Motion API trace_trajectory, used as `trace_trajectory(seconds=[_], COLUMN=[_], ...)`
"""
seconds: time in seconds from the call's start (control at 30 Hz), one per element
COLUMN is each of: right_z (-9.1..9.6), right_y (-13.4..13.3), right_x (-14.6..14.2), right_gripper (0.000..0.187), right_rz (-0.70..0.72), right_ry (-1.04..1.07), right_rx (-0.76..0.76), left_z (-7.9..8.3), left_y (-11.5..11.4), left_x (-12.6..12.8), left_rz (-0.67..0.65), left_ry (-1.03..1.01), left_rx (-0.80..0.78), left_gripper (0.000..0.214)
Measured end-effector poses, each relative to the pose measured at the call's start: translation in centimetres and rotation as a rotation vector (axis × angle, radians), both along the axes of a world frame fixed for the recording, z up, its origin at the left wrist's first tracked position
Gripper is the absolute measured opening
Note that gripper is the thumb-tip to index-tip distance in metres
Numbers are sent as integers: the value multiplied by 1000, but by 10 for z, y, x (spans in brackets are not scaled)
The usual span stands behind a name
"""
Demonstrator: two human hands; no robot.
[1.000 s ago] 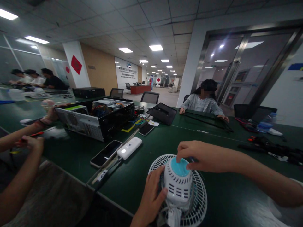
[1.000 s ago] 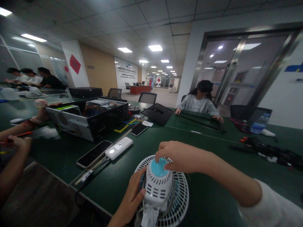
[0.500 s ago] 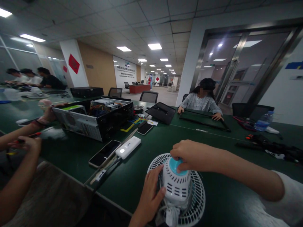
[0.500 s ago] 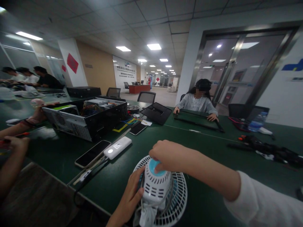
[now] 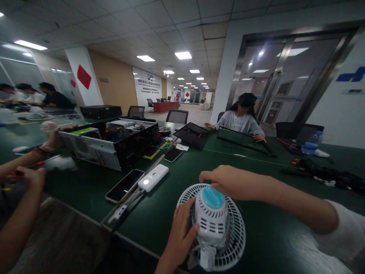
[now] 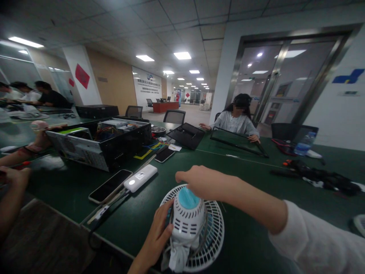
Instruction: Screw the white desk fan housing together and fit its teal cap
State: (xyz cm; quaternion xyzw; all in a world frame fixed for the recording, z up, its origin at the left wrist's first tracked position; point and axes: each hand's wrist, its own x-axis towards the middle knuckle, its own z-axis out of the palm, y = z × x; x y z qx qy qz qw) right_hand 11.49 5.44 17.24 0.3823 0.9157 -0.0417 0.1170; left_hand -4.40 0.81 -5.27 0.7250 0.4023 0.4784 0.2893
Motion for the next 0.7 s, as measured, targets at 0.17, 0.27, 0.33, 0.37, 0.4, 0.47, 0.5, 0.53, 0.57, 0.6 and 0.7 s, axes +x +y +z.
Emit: trace_trajectory(seconds=[0.17, 0.27, 0.33, 0.37, 0.4, 0.47, 0.5, 0.53, 0.57, 0.6, 0.7], right_z=[9, 7, 5, 5, 4, 4, 3, 3, 1, -1, -11], right_y=[2, 3, 5, 6, 7, 7, 6, 5, 4, 1, -7], right_x=[16, 17, 17, 16, 16, 13, 11, 9, 5, 2, -9], right_gripper=[26, 28, 27, 27, 26, 22, 19, 16, 15, 16, 24], right_rz=[170, 170, 178, 189, 205, 245, 255, 257, 249, 230, 89], right_ry=[29, 19, 7, 0, -8, -33, -57, -87, -122, -156, -221], right_rx=[-93, -67, -49, -43, -38, -22, -4, 19, 44, 69, 177], left_z=[-1, 0, 1, 1, 1, 2, 2, 3, 3, 3, 3], left_y=[0, 0, 1, 1, 1, 0, 0, 0, -1, -1, -2], left_x=[0, 0, 0, 0, 0, 1, 1, 1, 1, 1, 1], left_rz=[-7, -13, -18, -16, -13, -9, -10, -12, -15, -16, -13], left_ry=[0, -1, 2, 3, 2, 4, 7, 10, 12, 14, 18], left_rx=[4, 9, 18, 22, 25, 29, 34, 39, 41, 40, 25], left_gripper=[52, 52, 52, 52, 52, 52, 52, 53, 53, 53, 52])
